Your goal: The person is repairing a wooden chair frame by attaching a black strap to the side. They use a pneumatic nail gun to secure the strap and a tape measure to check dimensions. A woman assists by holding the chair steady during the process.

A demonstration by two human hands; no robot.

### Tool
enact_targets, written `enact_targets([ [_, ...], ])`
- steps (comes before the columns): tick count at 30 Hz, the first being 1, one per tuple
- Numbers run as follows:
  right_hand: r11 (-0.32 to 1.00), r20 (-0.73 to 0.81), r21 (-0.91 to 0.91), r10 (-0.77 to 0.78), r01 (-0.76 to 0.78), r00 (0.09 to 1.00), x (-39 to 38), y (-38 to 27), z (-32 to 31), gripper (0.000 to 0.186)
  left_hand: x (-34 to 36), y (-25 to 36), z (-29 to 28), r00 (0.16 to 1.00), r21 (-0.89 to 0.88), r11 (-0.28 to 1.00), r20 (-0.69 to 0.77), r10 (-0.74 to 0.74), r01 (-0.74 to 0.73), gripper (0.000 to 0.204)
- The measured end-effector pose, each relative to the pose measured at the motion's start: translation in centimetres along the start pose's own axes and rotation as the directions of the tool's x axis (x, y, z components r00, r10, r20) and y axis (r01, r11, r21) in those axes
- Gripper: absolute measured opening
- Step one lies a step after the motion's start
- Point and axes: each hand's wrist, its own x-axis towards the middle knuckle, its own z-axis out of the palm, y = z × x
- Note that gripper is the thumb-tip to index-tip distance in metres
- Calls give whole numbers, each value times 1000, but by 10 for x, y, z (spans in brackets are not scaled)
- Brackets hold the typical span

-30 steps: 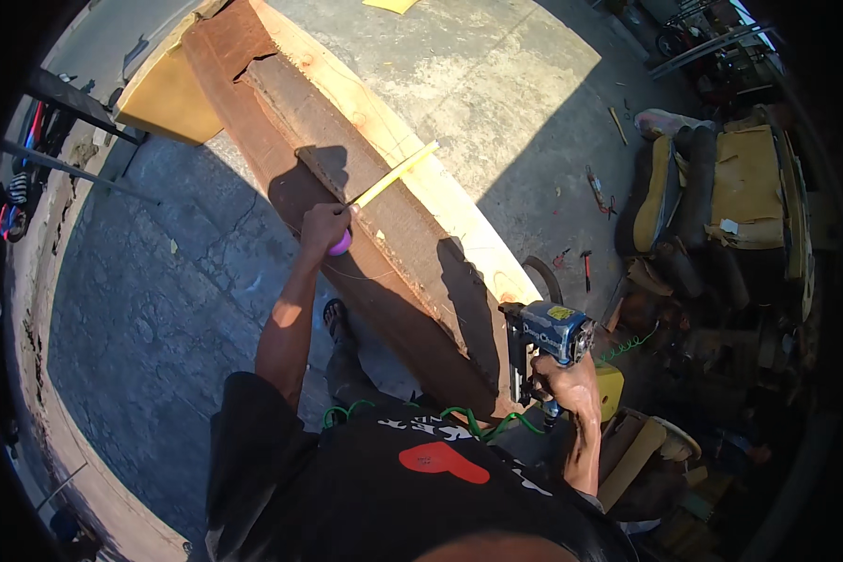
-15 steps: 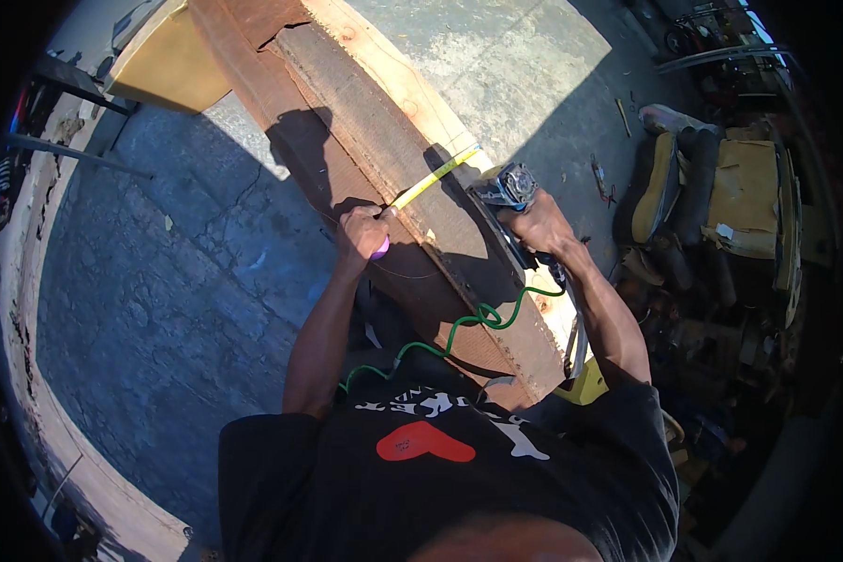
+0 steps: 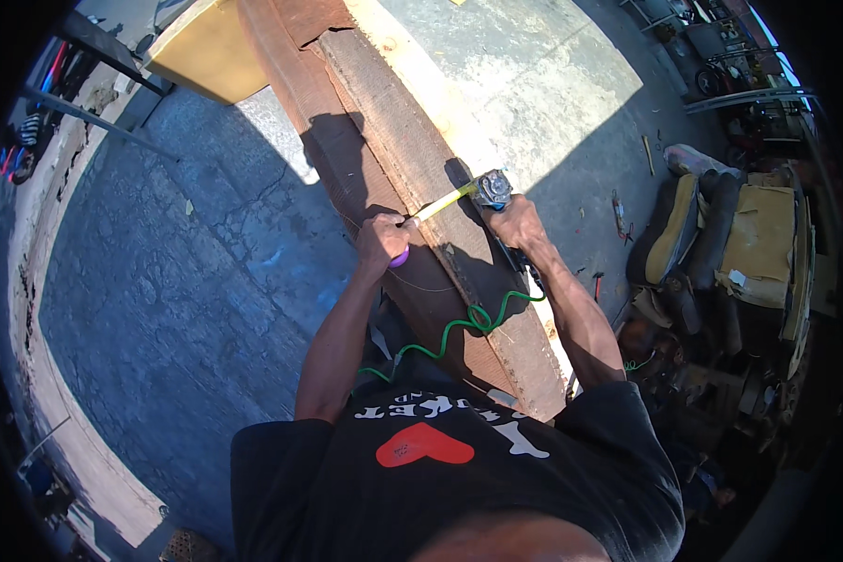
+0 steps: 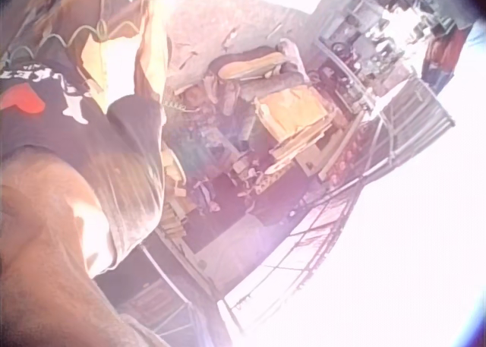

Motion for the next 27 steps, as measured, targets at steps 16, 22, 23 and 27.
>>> enact_targets([
  [16, 976, 15, 197, 85, -87, 996, 16, -50, -33, 45, 57, 5, -57, 983, -441, 880, 24, -184, 176, 37],
  [22, 983, 38, 159, 90, -95, 995, 63, -114, -19, 49, 86, -14, -92, 989, -462, 876, 18, -147, 139, 42],
  [23, 983, 31, 162, 87, -91, 996, 68, -123, -19, 49, 86, -20, -100, 993, -481, 871, 3, -116, 103, 44],
  [27, 982, 54, 143, 113, -120, 992, 104, -144, -9, 50, 79, -56, -141, 988, -398, 908, -25, -154, 132, 45],
])
